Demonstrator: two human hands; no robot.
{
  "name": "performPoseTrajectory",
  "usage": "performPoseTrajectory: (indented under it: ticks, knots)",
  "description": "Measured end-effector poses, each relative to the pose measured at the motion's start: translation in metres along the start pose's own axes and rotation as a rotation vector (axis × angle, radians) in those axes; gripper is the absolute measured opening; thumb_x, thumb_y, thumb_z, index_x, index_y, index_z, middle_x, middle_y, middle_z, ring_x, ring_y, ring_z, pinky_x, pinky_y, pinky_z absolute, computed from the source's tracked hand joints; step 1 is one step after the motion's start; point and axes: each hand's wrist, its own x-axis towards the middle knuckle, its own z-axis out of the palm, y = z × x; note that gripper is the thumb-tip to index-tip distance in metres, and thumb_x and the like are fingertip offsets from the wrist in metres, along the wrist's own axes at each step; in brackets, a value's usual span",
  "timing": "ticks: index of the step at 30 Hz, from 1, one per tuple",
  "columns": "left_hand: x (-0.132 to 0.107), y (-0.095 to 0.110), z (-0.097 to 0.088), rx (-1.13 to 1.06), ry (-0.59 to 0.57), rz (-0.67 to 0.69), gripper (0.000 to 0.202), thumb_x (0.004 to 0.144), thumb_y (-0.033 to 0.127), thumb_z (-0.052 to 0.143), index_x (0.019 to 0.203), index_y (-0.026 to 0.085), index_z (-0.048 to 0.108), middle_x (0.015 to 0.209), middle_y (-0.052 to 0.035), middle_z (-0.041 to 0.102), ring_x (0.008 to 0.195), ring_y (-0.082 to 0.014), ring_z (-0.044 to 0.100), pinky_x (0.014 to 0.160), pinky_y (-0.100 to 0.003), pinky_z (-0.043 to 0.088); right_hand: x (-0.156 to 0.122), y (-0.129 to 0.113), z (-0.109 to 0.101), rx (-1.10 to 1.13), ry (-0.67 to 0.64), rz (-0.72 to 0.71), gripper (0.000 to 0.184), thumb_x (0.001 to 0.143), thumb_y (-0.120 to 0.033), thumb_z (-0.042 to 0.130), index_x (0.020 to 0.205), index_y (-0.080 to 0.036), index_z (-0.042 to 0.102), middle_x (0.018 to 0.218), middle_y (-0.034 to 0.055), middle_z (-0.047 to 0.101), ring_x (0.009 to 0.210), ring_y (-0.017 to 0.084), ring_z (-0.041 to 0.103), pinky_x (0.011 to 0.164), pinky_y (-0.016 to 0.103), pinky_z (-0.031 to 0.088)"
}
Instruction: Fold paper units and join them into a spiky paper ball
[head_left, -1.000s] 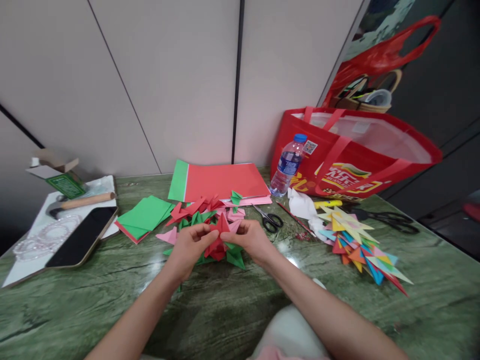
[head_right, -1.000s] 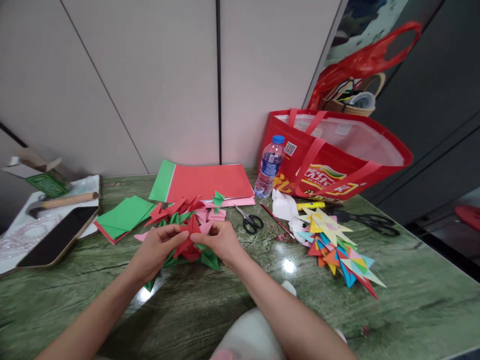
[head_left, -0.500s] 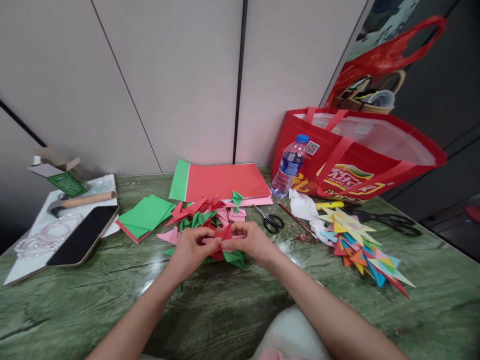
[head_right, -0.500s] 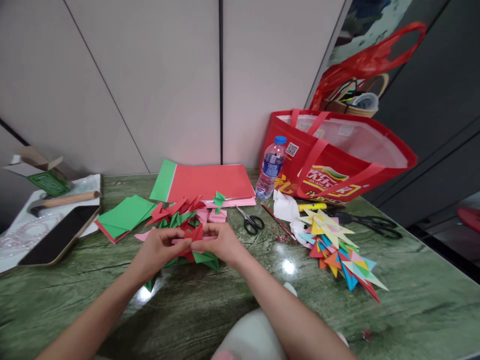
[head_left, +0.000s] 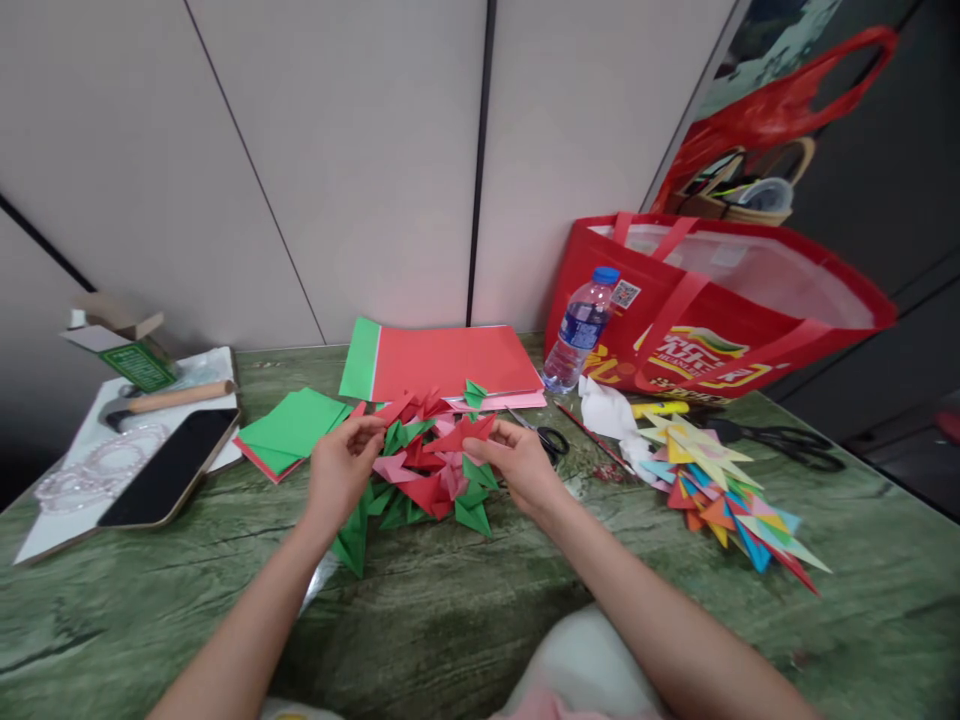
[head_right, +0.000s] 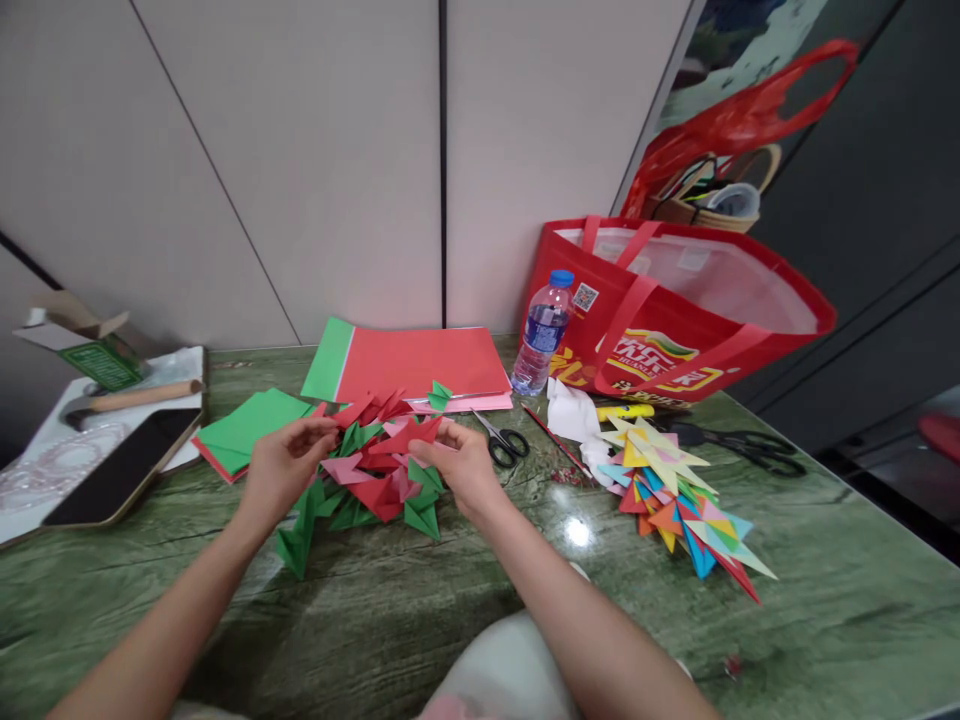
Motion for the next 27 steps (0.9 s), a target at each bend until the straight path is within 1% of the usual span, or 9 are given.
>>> performPoseTrajectory:
  ticks: [3, 5, 7, 10, 14, 19, 22, 25, 27]
  knots:
    - [-0.001, -0.001, 0.0, 0.126, -0.021, 0.054, 0.027, 0.071, 0.035, 0.054, 0.086, 0.014, 0.063, 0.079, -0.0073, 0.067, 0.072, -0.0186, 0.062, 0.068, -0.029, 0.047, -0.001, -0.001, 0.001, 0.037, 0.023, 0.032, 0.026, 0.045, -0.024, 0.082, 0.067, -0.016, 0.068, 0.064, -0.0013, 0.066, 0.054, 0.009, 0.053, 0.055, 0.022, 0.04]
    - [-0.004, 0.003, -0.001, 0.267, -0.047, 0.082, 0.027, 0.075, 0.035, 0.05, 0.088, 0.015, 0.063, 0.073, -0.0049, 0.067, 0.066, -0.0175, 0.06, 0.063, -0.027, 0.044, 0.0, -0.001, 0.0, 0.049, 0.041, 0.068, 0.029, 0.045, -0.025, 0.082, 0.069, -0.016, 0.069, 0.067, 0.0002, 0.068, 0.054, 0.01, 0.054, 0.053, 0.022, 0.04]
    - [-0.007, 0.009, -0.003, 0.458, -0.077, 0.097, 0.026, 0.078, 0.037, 0.048, 0.086, 0.018, 0.064, 0.064, -0.0021, 0.064, 0.058, -0.0166, 0.057, 0.056, -0.025, 0.039, 0.001, 0.0, -0.002, 0.039, 0.063, 0.089, 0.03, 0.045, -0.027, 0.082, 0.069, -0.016, 0.07, 0.066, 0.0006, 0.068, 0.052, 0.01, 0.053, 0.05, 0.022, 0.037]
    - [-0.012, 0.018, -0.005, 0.689, -0.126, 0.078, 0.028, 0.08, 0.042, 0.047, 0.084, 0.02, 0.064, 0.064, -0.0025, 0.063, 0.056, -0.018, 0.057, 0.05, -0.025, 0.031, 0.002, 0.002, -0.003, 0.019, 0.079, 0.07, 0.028, 0.045, -0.028, 0.082, 0.068, -0.016, 0.07, 0.064, 0.0003, 0.068, 0.049, 0.009, 0.05, 0.047, 0.021, 0.035]
    - [-0.013, 0.022, -0.006, 0.838, -0.22, 0.038, 0.032, 0.083, 0.045, 0.043, 0.08, 0.02, 0.063, 0.067, -0.0058, 0.065, 0.062, -0.0222, 0.061, 0.049, -0.025, 0.028, 0.001, 0.003, -0.003, 0.026, 0.055, 0.053, 0.029, 0.044, -0.029, 0.082, 0.067, -0.016, 0.07, 0.068, 0.0019, 0.069, 0.054, 0.011, 0.054, 0.05, 0.022, 0.039]
    - [-0.012, 0.018, -0.005, 0.866, -0.274, 0.012, 0.028, 0.083, 0.044, 0.046, 0.088, 0.02, 0.061, 0.067, -0.0059, 0.066, 0.067, -0.0244, 0.063, 0.05, -0.025, 0.029, 0.002, 0.005, -0.004, -0.023, 0.068, 0.051, 0.032, 0.044, -0.034, 0.082, 0.067, -0.016, 0.069, 0.066, 0.0027, 0.068, 0.051, 0.011, 0.051, 0.044, 0.021, 0.034]
    - [-0.012, 0.017, -0.004, 0.831, -0.289, 0.016, 0.026, 0.082, 0.041, 0.048, 0.088, 0.02, 0.062, 0.067, -0.0061, 0.066, 0.067, -0.024, 0.063, 0.051, -0.026, 0.031, 0.002, 0.006, -0.004, -0.022, 0.062, 0.057, 0.034, 0.044, -0.034, 0.082, 0.069, -0.016, 0.069, 0.067, 0.0026, 0.068, 0.05, 0.01, 0.05, 0.043, 0.02, 0.032]
    - [-0.014, 0.019, -0.005, 0.77, -0.257, 0.042, 0.024, 0.082, 0.039, 0.049, 0.083, 0.02, 0.063, 0.063, -0.0042, 0.064, 0.059, -0.0209, 0.06, 0.05, -0.026, 0.031, 0.002, 0.006, -0.004, -0.006, 0.061, 0.053, 0.033, 0.044, -0.033, 0.082, 0.069, -0.016, 0.069, 0.066, 0.0019, 0.067, 0.05, 0.01, 0.049, 0.044, 0.02, 0.032]
    - [-0.014, 0.02, -0.005, 0.721, -0.199, 0.08, 0.023, 0.081, 0.039, 0.049, 0.079, 0.02, 0.063, 0.058, -0.0014, 0.061, 0.054, -0.018, 0.056, 0.05, -0.025, 0.032, 0.002, 0.006, -0.004, -0.01, 0.062, 0.05, 0.032, 0.045, -0.034, 0.081, 0.069, -0.016, 0.069, 0.064, 0.0012, 0.067, 0.048, 0.009, 0.048, 0.043, 0.02, 0.031]
